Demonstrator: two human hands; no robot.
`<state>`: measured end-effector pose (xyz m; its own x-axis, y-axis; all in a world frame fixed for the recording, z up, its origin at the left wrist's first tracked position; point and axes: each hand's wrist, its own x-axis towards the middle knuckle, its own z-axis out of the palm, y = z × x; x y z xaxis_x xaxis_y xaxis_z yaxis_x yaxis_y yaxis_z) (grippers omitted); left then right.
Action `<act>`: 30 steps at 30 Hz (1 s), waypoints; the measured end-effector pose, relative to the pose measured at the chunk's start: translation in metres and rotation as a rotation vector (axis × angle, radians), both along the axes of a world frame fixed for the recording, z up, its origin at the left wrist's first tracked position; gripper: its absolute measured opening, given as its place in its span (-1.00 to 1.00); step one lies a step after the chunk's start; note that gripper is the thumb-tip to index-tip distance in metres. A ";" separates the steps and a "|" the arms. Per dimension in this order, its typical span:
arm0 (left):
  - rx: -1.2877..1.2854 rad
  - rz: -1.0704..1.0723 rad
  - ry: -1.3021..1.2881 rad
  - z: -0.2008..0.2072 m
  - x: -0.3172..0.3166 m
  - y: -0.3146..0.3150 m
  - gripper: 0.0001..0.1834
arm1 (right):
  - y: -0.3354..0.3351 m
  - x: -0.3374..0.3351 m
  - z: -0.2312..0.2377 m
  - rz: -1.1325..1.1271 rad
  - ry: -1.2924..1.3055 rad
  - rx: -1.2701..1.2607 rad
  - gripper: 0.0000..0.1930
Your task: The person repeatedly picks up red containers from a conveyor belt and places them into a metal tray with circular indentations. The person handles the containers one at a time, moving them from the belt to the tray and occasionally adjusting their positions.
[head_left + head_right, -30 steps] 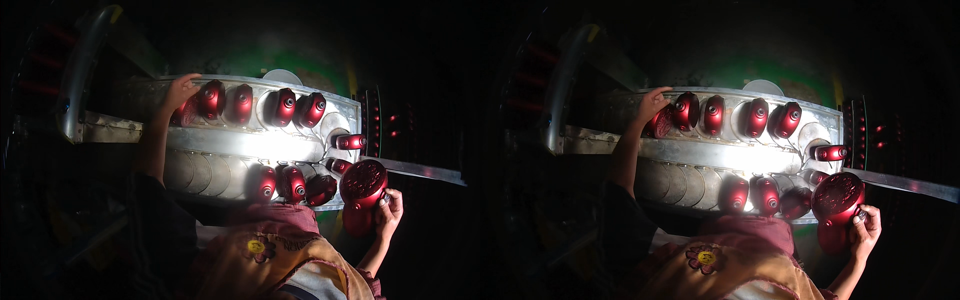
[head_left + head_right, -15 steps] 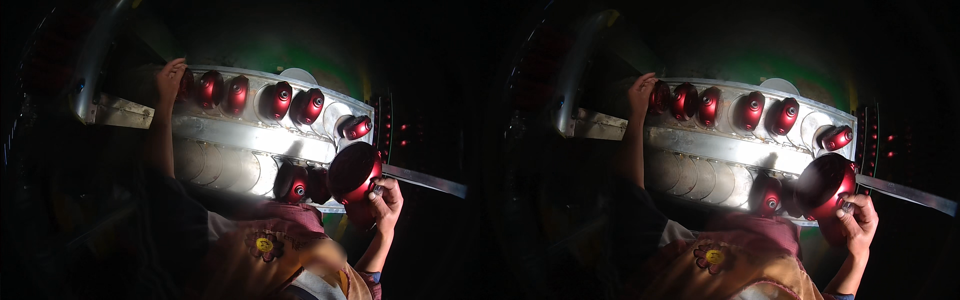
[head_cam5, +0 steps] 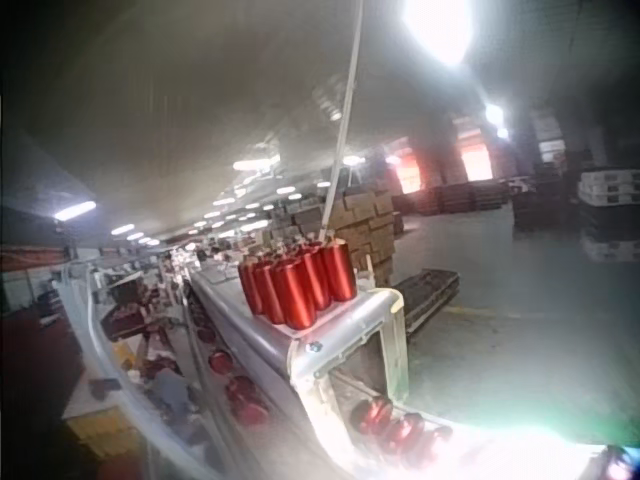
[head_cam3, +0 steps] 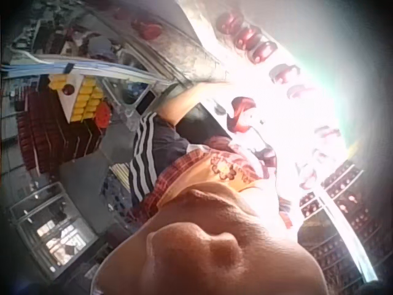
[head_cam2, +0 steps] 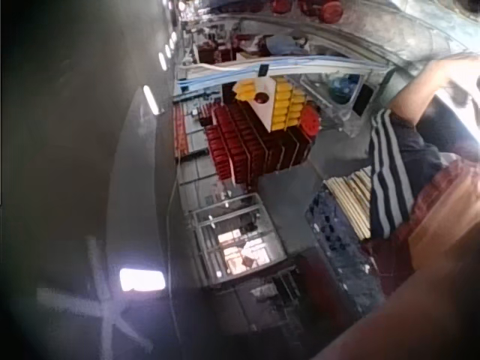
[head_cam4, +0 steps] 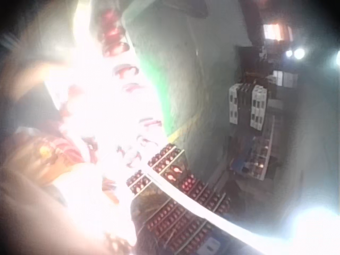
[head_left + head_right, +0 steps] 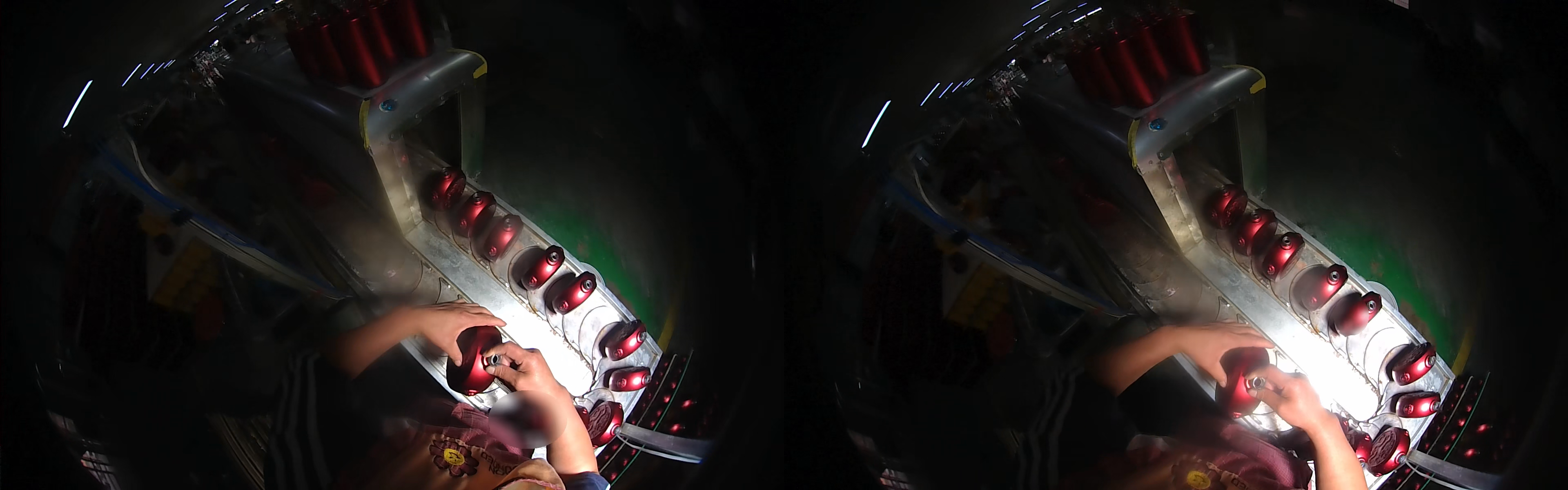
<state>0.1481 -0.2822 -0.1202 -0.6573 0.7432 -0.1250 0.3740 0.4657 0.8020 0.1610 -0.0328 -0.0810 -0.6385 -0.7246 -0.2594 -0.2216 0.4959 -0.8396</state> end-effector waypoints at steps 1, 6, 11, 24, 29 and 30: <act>0.035 -0.054 -0.028 -0.005 0.007 0.001 0.10 | 0.000 0.006 -0.005 -0.003 -0.063 -0.017 -0.71; 0.032 -0.071 -0.028 -0.020 0.036 0.007 0.09 | -0.002 0.039 -0.038 0.006 -0.011 -0.097 -0.74; -0.179 -0.172 0.100 -0.043 0.052 0.028 -0.04 | 0.014 0.068 -0.085 0.117 0.023 -0.196 -0.67; -0.211 0.925 0.282 -0.131 0.145 0.101 -0.22 | 0.104 0.125 -0.116 -1.021 -0.177 -0.535 -0.84; -0.194 1.343 0.379 -0.169 0.168 0.166 -0.28 | 0.095 0.129 -0.148 -1.128 -0.055 -0.650 -0.88; -0.219 1.335 0.394 -0.172 0.172 0.177 -0.28 | 0.096 0.129 -0.155 -1.112 -0.010 -0.649 -0.89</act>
<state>0.3202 -0.1054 -0.2920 -0.8601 -0.4694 0.2000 -0.2624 0.7430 0.6157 0.2902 0.0628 -0.2362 -0.9776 0.1985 -0.0696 0.0529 -0.0882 -0.9947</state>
